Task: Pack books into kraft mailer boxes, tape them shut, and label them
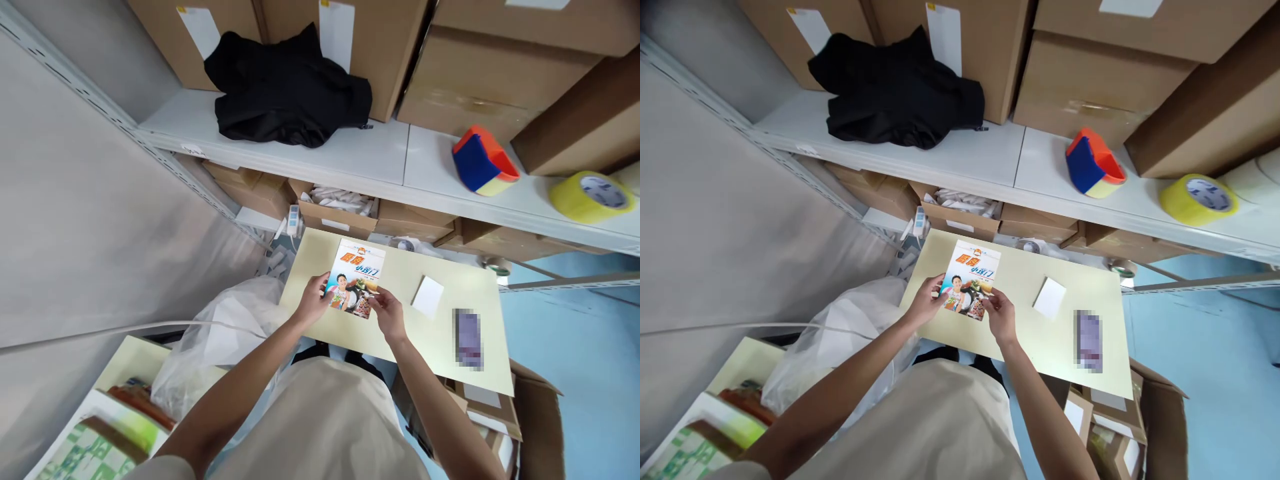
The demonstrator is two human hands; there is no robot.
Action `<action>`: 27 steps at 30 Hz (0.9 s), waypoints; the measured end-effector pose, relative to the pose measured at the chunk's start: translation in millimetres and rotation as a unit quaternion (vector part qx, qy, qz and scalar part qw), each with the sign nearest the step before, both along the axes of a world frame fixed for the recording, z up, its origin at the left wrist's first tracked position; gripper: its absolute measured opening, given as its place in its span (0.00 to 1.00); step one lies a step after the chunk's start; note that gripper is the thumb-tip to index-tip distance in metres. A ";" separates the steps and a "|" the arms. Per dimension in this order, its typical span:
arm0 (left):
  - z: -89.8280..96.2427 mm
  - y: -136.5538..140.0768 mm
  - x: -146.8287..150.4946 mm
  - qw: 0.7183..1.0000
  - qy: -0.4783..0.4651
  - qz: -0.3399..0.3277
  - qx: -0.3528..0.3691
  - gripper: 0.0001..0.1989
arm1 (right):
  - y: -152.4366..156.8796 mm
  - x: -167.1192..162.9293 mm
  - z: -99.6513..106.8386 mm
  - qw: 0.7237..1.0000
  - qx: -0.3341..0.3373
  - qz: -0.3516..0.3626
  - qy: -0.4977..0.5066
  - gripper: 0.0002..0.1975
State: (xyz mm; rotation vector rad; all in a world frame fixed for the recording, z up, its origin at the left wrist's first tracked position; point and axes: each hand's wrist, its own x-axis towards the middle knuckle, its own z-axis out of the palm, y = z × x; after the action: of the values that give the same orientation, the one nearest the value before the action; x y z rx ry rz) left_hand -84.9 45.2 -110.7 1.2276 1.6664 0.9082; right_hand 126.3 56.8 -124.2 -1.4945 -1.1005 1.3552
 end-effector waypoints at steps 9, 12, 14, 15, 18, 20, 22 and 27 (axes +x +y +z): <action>-73.6 74.0 -77.0 0.979 0.192 -0.048 -0.050 0.21 | 84.4 -93.5 -84.7 0.989 -0.088 0.064 -0.102 0.19; -102.9 88.4 -96.5 0.972 0.213 -0.055 -0.077 0.20 | 99.3 -114.9 -110.7 0.981 -0.111 0.075 -0.140 0.14; -117.7 92.0 -104.2 0.969 0.224 -0.056 -0.085 0.21 | 103.6 -122.9 -119.8 0.977 -0.116 0.076 -0.163 0.12; -123.1 92.5 -106.5 0.968 0.229 -0.056 -0.084 0.22 | 104.5 -125.4 -121.9 0.974 -0.112 0.077 -0.182 0.11; -131.9 91.2 -108.9 0.967 0.238 -0.054 -0.074 0.27 | 104.5 -129.5 -121.0 0.955 -0.080 0.091 -0.270 0.07; -133.5 89.7 -108.7 0.968 0.233 -0.055 -0.074 0.29 | 103.6 -131.2 -118.1 0.942 -0.065 0.095 -0.315 0.08; -134.1 89.0 -108.3 0.970 0.224 -0.054 -0.082 0.29 | 103.1 -133.0 -116.1 0.939 -0.067 0.085 -0.326 0.13; -136.2 91.3 -106.9 0.969 0.224 -0.036 -0.101 0.29 | 105.3 -138.4 -114.8 0.938 -0.090 0.070 -0.326 0.19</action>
State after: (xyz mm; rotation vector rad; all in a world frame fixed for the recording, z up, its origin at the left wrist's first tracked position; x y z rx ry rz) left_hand -191.8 136.5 -246.8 1.4105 1.9918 0.4185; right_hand -12.1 162.1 -238.9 -2.1217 -1.5418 1.0893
